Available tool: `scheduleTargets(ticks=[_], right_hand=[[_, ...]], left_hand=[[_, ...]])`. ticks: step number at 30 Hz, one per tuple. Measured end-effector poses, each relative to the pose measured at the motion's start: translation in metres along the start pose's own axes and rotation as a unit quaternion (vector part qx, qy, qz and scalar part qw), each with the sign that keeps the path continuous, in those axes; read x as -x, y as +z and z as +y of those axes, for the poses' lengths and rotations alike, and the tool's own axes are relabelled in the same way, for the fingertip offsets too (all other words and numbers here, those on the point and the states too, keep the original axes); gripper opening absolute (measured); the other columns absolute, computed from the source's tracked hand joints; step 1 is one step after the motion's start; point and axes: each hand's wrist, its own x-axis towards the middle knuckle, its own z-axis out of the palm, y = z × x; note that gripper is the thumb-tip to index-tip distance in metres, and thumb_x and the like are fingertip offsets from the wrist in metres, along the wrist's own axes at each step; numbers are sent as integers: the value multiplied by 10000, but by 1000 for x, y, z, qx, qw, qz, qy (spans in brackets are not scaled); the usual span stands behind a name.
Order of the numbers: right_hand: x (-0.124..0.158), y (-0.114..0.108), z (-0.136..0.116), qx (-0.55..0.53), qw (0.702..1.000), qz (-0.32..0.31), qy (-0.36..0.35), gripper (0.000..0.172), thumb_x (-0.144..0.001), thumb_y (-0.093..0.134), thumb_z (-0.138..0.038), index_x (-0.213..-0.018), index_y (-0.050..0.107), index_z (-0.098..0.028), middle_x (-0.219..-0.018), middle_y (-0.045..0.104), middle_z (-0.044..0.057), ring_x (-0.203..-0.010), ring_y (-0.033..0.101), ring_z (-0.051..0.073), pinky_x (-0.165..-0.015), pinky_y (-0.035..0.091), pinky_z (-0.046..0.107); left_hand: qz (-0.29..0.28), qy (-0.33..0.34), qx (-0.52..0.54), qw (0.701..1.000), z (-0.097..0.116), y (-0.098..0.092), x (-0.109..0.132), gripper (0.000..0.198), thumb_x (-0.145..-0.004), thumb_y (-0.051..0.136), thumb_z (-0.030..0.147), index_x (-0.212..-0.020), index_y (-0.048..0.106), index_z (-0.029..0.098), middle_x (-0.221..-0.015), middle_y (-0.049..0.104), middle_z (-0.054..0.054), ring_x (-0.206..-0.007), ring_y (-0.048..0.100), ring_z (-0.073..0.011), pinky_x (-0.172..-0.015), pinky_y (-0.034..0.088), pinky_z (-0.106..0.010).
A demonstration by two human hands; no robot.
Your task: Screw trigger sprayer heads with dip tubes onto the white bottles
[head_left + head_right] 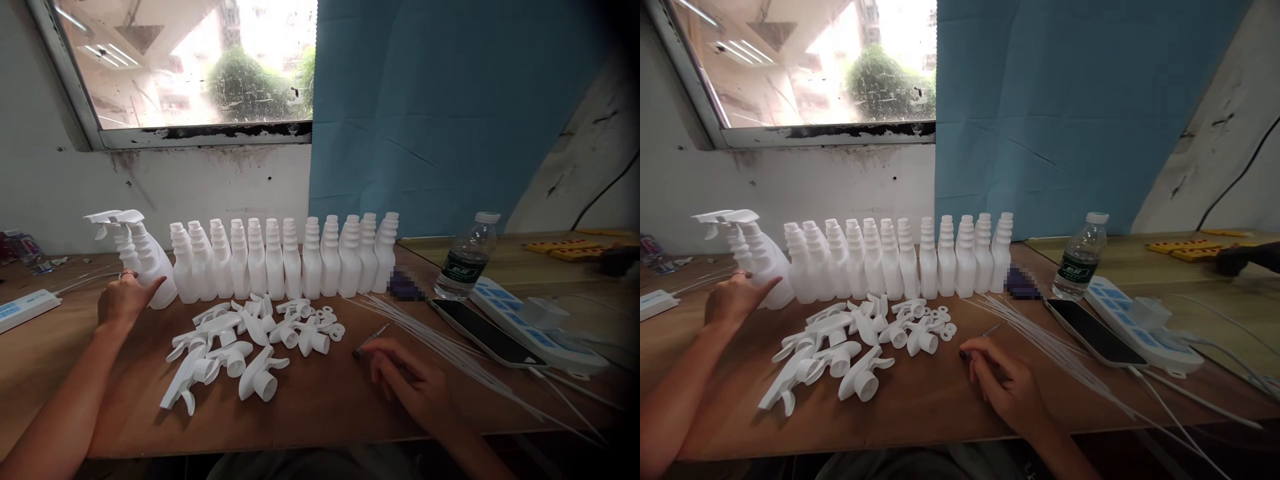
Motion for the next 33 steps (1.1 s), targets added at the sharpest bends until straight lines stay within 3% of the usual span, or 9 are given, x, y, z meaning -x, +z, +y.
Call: scheduleTargets(ticks=[6,8,10,12,16,18,21,26,33], right_hand=[[1,0,2,4,1000,-7,-8,214,-945,499,-344,-963,657,-202,-585,569,-27,-406,457,85,-436,393,217],[0,-1,4,10,1000,-9,-14,203,-950,490,-326,-969,653,-206,-589,570,-32,-406,460,79,-443,395,214],[-1,-2,5,18,999,-12,-23,190,-954,485,-304,-978,649,-211,-592,572,-36,-407,466,74,-448,395,209],[-2,-2,5,28,999,-26,-36,182,-957,481,-285,-980,646,-213,-586,572,-40,-409,474,71,-447,396,205],[-3,-1,2,40,998,-32,-44,186,-960,473,-280,-971,644,-208,-570,563,-42,-405,467,69,-430,382,202],[-3,0,1,40,998,-21,-40,196,-962,467,-287,-970,644,-204,-568,561,-42,-402,460,69,-428,380,204],[-3,-2,0,45,998,-22,-38,197,-963,465,-284,-975,643,-201,-571,565,-42,-400,467,68,-428,389,200],[-4,-6,3,61,995,-45,-58,174,-951,478,-253,-985,640,-198,-579,584,-40,-408,505,70,-434,424,184],[-6,-6,3,72,995,-39,-65,163,-938,494,-239,-964,650,-198,-578,584,-42,-388,506,66,-400,436,164]], left_hand=[[71,-59,237,967,7,-13,12,447,-644,805,472,-833,528,176,-576,284,58,-557,368,-179,-613,181,-255],[110,-73,299,945,12,-22,15,432,-592,864,347,-765,503,186,-583,290,63,-543,252,-134,-618,150,-253],[141,-82,367,916,21,-32,20,365,-635,843,244,-737,500,175,-610,385,56,-574,296,-131,-624,185,-246],[113,-61,518,845,36,-40,32,223,-761,729,173,-728,508,162,-670,471,39,-653,415,-135,-664,277,-227],[-147,29,839,524,77,-47,89,161,-834,533,212,-691,480,162,-674,428,2,-661,449,-155,-674,431,-287],[-267,16,878,397,99,-47,126,196,-790,579,218,-656,447,164,-677,396,1,-646,427,-153,-640,440,-304],[-457,-33,847,269,127,-46,168,232,-820,560,250,-642,447,153,-651,358,0,-612,394,-138,-591,395,-274],[-570,-98,803,145,153,-33,194,235,-818,561,285,-651,481,140,-638,369,5,-595,392,-124,-569,318,-247],[-620,-81,773,106,158,-20,206,239,-801,587,320,-671,515,134,-646,413,0,-594,425,-133,-563,263,-261]])
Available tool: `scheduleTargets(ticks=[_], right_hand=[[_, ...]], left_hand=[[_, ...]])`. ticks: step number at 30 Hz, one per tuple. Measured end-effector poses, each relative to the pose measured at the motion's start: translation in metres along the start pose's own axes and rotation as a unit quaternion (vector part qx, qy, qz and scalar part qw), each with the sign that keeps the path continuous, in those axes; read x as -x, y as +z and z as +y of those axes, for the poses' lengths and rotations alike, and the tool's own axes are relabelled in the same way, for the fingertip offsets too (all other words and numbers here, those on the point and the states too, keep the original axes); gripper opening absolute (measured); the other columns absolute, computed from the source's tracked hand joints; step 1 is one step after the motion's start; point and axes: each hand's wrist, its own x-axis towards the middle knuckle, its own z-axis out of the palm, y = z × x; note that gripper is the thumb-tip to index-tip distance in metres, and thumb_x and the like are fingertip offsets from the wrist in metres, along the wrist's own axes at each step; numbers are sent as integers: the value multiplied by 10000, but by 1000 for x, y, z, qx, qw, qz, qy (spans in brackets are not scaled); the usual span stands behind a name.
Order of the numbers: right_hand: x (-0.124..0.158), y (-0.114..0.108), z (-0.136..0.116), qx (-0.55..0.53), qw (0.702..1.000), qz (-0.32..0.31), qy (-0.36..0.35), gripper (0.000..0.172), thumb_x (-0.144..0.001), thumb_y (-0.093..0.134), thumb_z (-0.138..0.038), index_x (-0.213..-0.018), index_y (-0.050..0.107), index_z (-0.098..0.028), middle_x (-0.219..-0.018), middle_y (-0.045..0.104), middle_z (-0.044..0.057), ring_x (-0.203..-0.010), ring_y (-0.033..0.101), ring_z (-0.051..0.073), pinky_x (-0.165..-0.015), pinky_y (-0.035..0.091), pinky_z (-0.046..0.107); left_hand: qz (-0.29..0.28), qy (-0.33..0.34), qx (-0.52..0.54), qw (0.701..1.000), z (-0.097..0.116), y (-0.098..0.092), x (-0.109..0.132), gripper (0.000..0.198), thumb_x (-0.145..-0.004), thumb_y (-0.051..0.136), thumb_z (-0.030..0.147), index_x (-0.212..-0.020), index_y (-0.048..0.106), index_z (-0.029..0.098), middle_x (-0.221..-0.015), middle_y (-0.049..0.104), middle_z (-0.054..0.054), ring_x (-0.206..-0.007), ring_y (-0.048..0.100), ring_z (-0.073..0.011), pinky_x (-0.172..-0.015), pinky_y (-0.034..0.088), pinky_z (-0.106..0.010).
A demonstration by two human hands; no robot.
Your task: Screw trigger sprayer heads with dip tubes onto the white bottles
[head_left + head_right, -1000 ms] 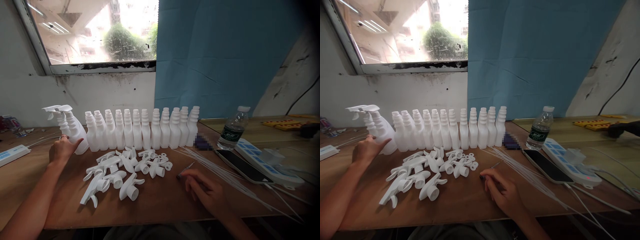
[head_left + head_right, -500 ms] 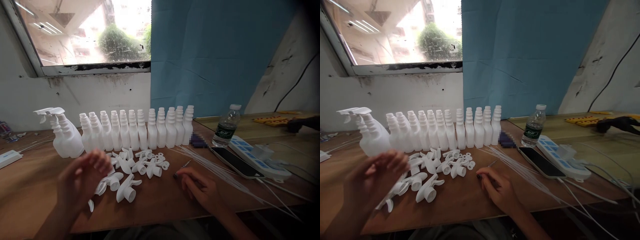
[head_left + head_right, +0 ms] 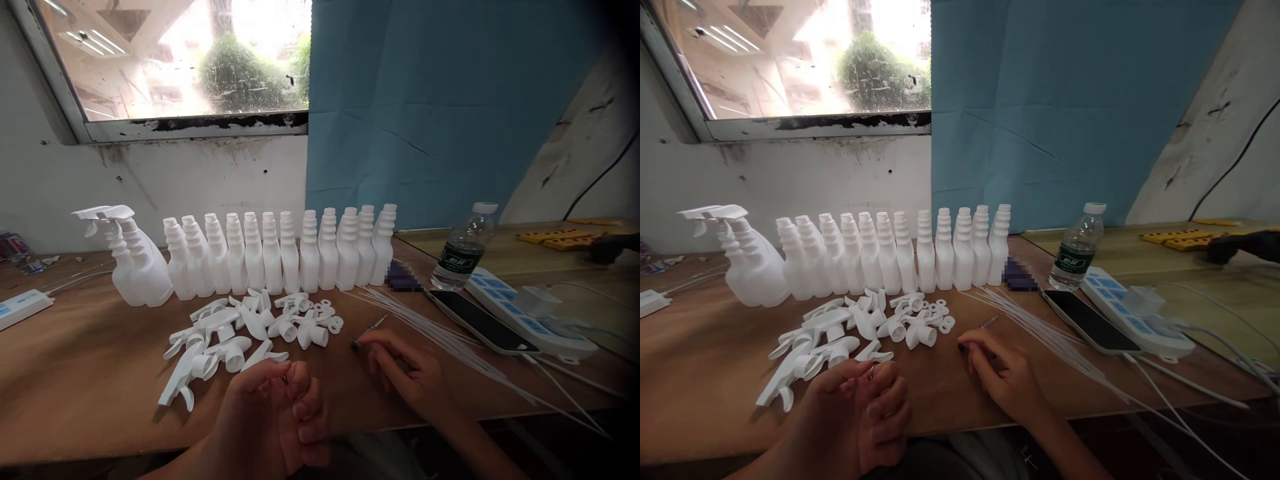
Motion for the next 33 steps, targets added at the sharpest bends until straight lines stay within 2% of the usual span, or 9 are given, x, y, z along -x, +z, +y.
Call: scheduleTargets(ticks=[9,12,16,21,24,26,28,30,33], right_hand=[[0,-1,2,16,1000,-7,-6,169,-952,476,-240,-981,638,-204,-609,599,-34,-447,544,86,-452,460,182],[-3,1,3,53,999,-4,-11,160,-947,486,-238,-953,644,-213,-689,643,-15,-598,621,113,-584,502,205],[-5,2,5,80,996,-38,-6,157,-944,486,-225,-931,643,-221,-821,685,1,-749,657,137,-692,510,231],[-9,3,4,97,992,-79,-30,183,-959,440,-190,-924,618,-212,-900,666,35,-851,636,163,-783,506,287],[-12,4,1,115,986,-104,-64,191,-960,432,-187,-988,619,-212,-1052,638,80,-1000,604,196,-883,502,339],[-12,5,-2,153,978,-118,-74,195,-952,454,-197,-1046,623,-220,-1192,590,104,-1138,545,232,-963,477,398],[-12,6,-4,194,969,-137,-74,216,-952,472,-224,-1112,618,-233,-1319,520,110,-1259,455,260,-1030,433,460],[-11,7,-5,221,958,-165,-83,272,-957,491,-274,-1208,593,-253,-1436,425,101,-1354,345,279,-1077,387,502],[-10,7,-7,251,937,-211,-117,373,-955,512,-366,-1325,538,-322,-1565,249,54,-1436,199,304,-1110,331,549]], left_hand=[[34,-12,21,999,-1,-5,-1,237,-777,637,298,-652,512,139,-635,417,10,-587,411,-126,-568,275,-249],[73,19,-1,997,0,-5,-1,422,-744,698,221,-502,357,161,-530,335,33,-552,364,-108,-562,301,-241],[118,79,-25,990,4,-14,1,683,-848,636,287,-422,105,230,-390,88,82,-402,221,-78,-533,348,-261],[77,112,4,991,16,-28,8,656,-912,521,350,-453,65,239,-420,4,102,-341,24,-44,-368,170,-218],[79,156,20,984,23,-23,10,613,-906,525,361,-436,160,217,-424,84,86,-334,128,-56,-367,241,-219],[92,178,15,980,27,-17,11,505,-903,522,379,-468,360,180,-458,321,36,-410,383,-101,-465,400,-250],[91,178,5,980,31,-12,10,356,-894,525,399,-653,587,145,-704,604,-48,-687,609,-180,-690,512,-315],[66,164,3,984,33,-11,9,334,-890,521,434,-907,687,144,-1026,684,-92,-966,641,-250,-910,489,-386],[21,143,3,989,34,-18,5,463,-919,458,492,-1145,672,150,-1259,635,-109,-1179,574,-292,-1079,375,-440]])
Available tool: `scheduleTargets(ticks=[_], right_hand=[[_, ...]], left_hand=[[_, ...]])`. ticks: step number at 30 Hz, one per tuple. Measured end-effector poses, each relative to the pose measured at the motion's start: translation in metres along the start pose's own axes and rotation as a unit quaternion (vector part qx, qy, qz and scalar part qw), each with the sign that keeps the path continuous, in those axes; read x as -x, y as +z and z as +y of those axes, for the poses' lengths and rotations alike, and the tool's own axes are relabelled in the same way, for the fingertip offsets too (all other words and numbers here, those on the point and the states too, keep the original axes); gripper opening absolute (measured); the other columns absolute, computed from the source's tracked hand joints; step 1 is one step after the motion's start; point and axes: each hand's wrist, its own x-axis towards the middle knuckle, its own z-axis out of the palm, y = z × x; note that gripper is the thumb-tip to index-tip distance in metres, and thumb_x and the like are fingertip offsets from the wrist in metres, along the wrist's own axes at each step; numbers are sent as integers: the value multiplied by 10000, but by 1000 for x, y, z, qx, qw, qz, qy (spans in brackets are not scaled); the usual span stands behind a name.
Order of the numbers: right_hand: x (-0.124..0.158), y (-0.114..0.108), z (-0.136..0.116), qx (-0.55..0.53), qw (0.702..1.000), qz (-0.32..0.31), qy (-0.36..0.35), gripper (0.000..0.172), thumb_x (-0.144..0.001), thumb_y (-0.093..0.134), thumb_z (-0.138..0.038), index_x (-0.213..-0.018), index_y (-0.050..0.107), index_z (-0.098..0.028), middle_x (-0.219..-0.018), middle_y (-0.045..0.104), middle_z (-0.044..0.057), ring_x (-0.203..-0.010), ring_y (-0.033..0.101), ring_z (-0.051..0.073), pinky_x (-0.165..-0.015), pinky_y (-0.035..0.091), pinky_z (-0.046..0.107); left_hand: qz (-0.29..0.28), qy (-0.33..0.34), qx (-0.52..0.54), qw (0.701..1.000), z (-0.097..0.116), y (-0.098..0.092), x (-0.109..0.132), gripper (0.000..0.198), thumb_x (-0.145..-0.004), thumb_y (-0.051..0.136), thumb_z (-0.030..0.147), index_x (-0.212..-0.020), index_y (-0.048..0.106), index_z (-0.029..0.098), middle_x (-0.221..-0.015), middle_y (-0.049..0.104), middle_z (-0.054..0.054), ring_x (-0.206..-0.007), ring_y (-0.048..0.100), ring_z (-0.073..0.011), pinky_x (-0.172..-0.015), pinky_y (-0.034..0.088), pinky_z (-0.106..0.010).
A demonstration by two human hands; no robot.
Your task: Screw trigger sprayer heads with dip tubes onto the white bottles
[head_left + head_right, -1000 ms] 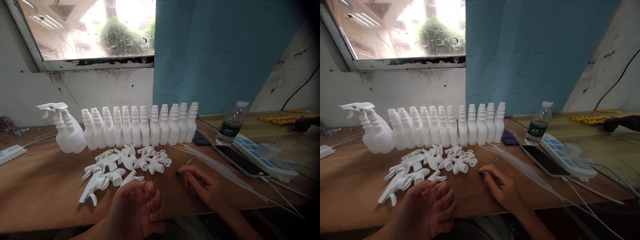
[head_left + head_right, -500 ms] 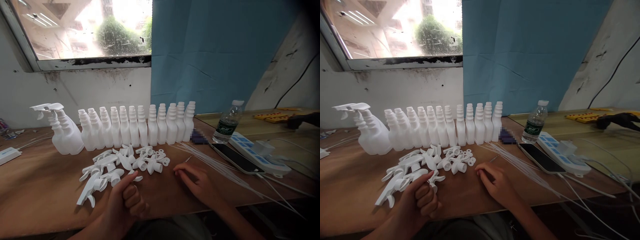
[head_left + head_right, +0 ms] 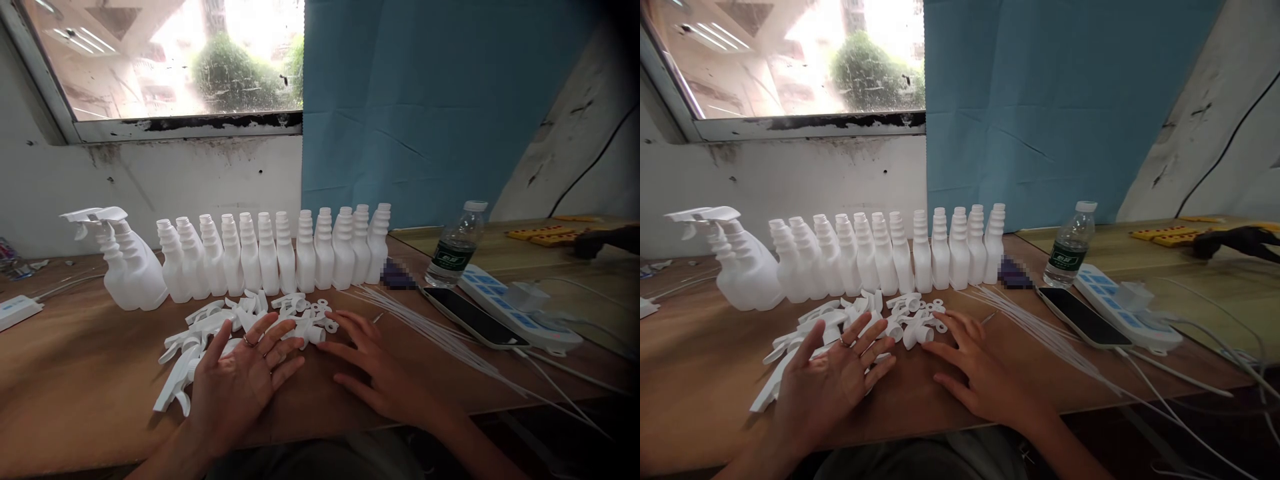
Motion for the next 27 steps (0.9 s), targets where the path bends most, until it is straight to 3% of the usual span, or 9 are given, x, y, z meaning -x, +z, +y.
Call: scheduleTargets(ticks=[3,6,12,15,17,22,25,27], right_hand=[[-1,1,0,36,998,-31,-28,425,-957,502,-421,-1380,483,-386,-1582,230,29,-1445,189,318,-1115,274,617],[-2,3,2,45,998,-28,-31,474,-955,508,-419,-1420,440,-362,-1496,388,67,-1405,287,306,-1113,277,621],[0,3,0,-5,992,111,-56,379,-942,492,-155,-1283,564,-303,-1280,524,94,-1236,467,238,-1046,412,475],[-1,2,-6,-20,984,150,-96,405,-920,515,-123,-1277,560,-309,-1213,546,86,-1180,496,231,-1006,438,452],[-2,2,-11,-15,984,136,-111,452,-915,527,-132,-1326,525,-319,-1205,554,83,-1157,510,229,-1002,436,455],[0,3,-19,-59,989,81,-108,559,-921,494,-135,-1446,368,-280,-1239,568,87,-1158,517,213,-1024,432,412],[3,4,-14,-103,988,109,-41,501,-915,449,-127,-1401,381,-232,-1215,575,99,-1156,520,209,-985,467,361],[3,7,-8,-89,985,149,1,420,-925,412,-132,-1333,439,-231,-1206,578,103,-1158,518,221,-985,463,391]], left_hand=[[-33,-13,-3,999,-3,-7,-2,555,-943,392,533,-1263,621,142,-1392,544,-121,-1315,469,-305,-1150,280,-454],[-60,-17,-11,998,-6,-11,-4,602,-950,356,555,-1337,565,145,-1469,459,-125,-1385,383,-302,-1182,211,-454],[-77,-7,-57,995,-8,-11,-7,621,-966,282,576,-1401,496,189,-1535,362,-94,-1449,256,-284,-1204,137,-460],[-87,32,-162,982,-14,-10,-4,586,-962,354,560,-1394,503,193,-1519,385,-110,-1440,271,-308,-1203,116,-493],[-97,60,-290,950,-18,-8,0,546,-930,501,519,-1382,515,212,-1512,395,-109,-1436,273,-314,-1206,104,-493],[-78,17,-544,835,-28,-4,10,690,-873,659,357,-1482,340,305,-1574,274,-73,-1459,214,-293,-1197,143,-507],[-40,45,-663,746,-33,-8,11,600,-876,647,279,-1429,419,314,-1567,282,-52,-1454,232,-262,-1204,153,-453],[-13,56,-692,719,-35,-11,10,471,-906,592,265,-1364,490,314,-1538,338,-45,-1433,281,-244,-1196,192,-424]])
